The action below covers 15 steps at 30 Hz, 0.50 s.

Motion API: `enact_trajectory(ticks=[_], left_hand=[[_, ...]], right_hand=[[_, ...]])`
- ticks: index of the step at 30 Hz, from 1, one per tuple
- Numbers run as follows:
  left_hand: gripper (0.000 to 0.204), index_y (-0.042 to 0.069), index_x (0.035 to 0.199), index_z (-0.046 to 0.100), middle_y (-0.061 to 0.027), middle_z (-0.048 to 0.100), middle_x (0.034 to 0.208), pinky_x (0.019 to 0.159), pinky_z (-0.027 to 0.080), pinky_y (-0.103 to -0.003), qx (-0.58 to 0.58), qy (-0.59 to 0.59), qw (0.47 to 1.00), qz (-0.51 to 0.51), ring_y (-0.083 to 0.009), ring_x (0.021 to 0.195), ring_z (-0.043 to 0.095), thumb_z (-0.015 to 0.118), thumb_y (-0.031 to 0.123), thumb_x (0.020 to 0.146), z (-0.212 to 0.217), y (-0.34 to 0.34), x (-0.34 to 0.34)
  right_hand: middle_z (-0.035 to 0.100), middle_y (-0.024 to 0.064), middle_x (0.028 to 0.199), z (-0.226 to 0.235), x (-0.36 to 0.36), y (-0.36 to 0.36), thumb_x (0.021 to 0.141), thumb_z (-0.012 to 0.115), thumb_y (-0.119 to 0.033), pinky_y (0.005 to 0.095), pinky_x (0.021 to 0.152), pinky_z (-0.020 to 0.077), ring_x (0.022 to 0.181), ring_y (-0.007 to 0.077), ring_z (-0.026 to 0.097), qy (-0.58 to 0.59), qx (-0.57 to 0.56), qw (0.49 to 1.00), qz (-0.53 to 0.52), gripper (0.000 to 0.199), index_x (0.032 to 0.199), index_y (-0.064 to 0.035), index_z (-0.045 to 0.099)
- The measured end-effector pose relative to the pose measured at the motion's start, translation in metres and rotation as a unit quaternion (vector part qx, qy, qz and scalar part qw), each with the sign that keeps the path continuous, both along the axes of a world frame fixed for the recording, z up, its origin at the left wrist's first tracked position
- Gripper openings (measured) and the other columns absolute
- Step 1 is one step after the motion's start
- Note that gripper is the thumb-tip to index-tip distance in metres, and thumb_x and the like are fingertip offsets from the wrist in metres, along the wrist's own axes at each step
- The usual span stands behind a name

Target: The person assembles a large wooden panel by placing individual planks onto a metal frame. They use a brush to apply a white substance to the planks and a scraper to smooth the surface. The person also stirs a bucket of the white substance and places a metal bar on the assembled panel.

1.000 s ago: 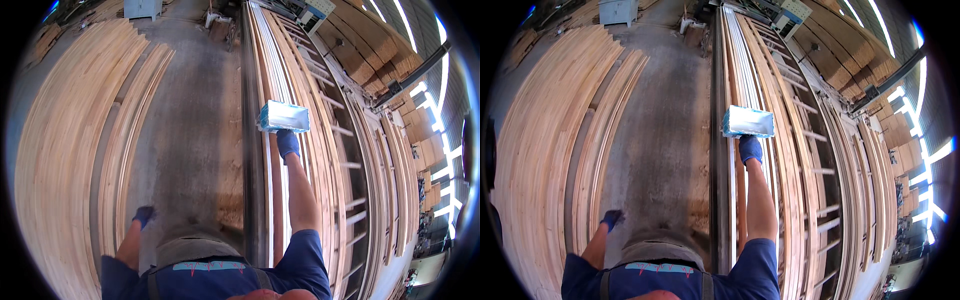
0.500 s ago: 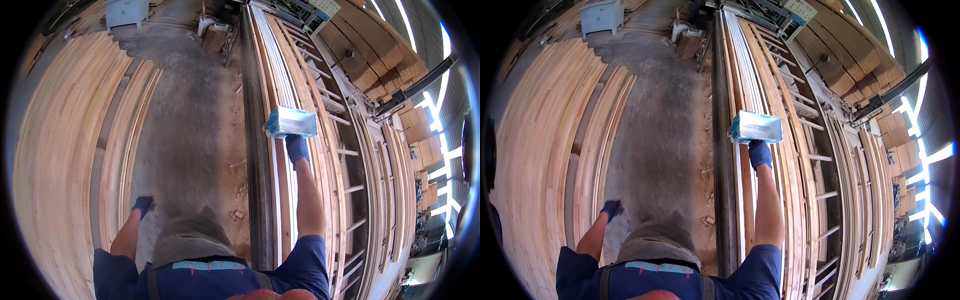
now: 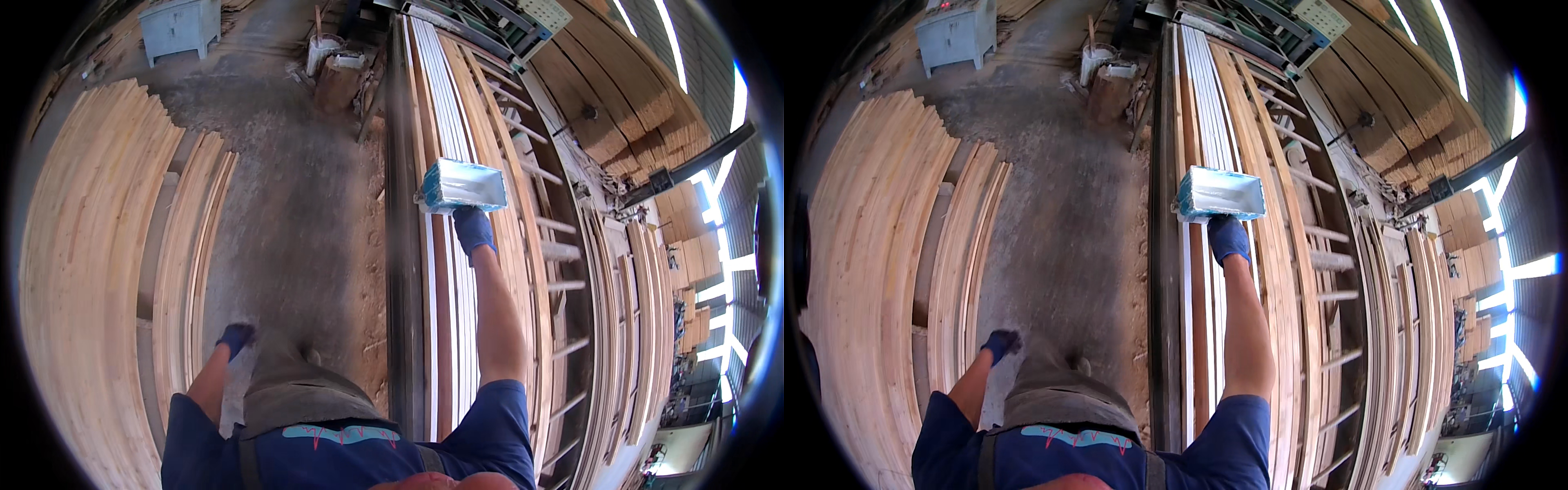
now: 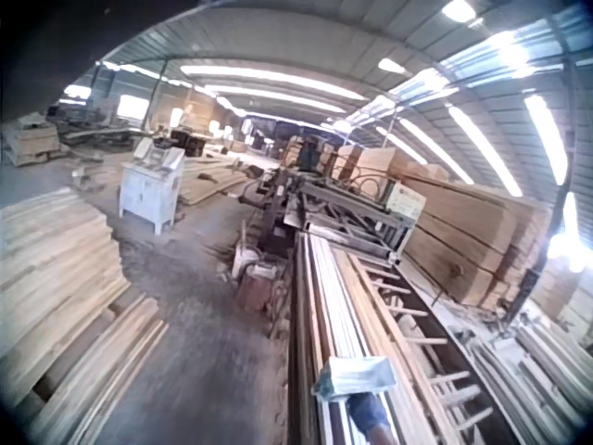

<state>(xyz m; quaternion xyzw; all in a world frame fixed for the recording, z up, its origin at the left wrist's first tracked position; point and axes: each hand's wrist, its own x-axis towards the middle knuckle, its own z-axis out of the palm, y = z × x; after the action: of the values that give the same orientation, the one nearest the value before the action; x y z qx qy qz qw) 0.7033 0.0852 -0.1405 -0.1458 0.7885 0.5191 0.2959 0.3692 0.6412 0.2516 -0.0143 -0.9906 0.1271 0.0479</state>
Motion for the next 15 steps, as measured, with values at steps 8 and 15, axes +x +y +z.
enact_trajectory(ticks=[8, 15], left_hand=[[0.043, 0.006, 0.110, 0.062, -0.0126, 0.072, 0.098, 0.067, 0.046, -0.046, 0.016, -0.377, 0.906, 0.192, -0.0275, 0.074, 0.069, 0.042, 0.042, 0.099, 0.018, -0.082, -0.116], [0.036, 0.003, 0.098, 0.065, -0.0122, 0.071, 0.085, 0.052, 0.047, -0.032, 0.101, -0.117, 0.965, 0.214, -0.0219, 0.067, 0.067, 0.053, 0.037, 0.098, 0.053, -0.064, -0.458]], right_hand=[[0.064, 0.0258, 0.109, 0.004, -0.250, -0.031, 0.092, 0.053, -0.037, 0.0529, 0.086, 0.0480, 0.104, 0.0451, 0.059, -0.006, -0.007, 1.000, -0.012, 0.038, 0.111, -0.0068, 0.065], [0.065, 0.0247, 0.108, -0.004, -0.445, -0.060, 0.093, 0.044, -0.031, 0.0535, 0.087, 0.0483, 0.102, 0.0453, 0.060, 0.024, -0.015, 0.999, -0.015, 0.036, 0.106, -0.0089, 0.068]])
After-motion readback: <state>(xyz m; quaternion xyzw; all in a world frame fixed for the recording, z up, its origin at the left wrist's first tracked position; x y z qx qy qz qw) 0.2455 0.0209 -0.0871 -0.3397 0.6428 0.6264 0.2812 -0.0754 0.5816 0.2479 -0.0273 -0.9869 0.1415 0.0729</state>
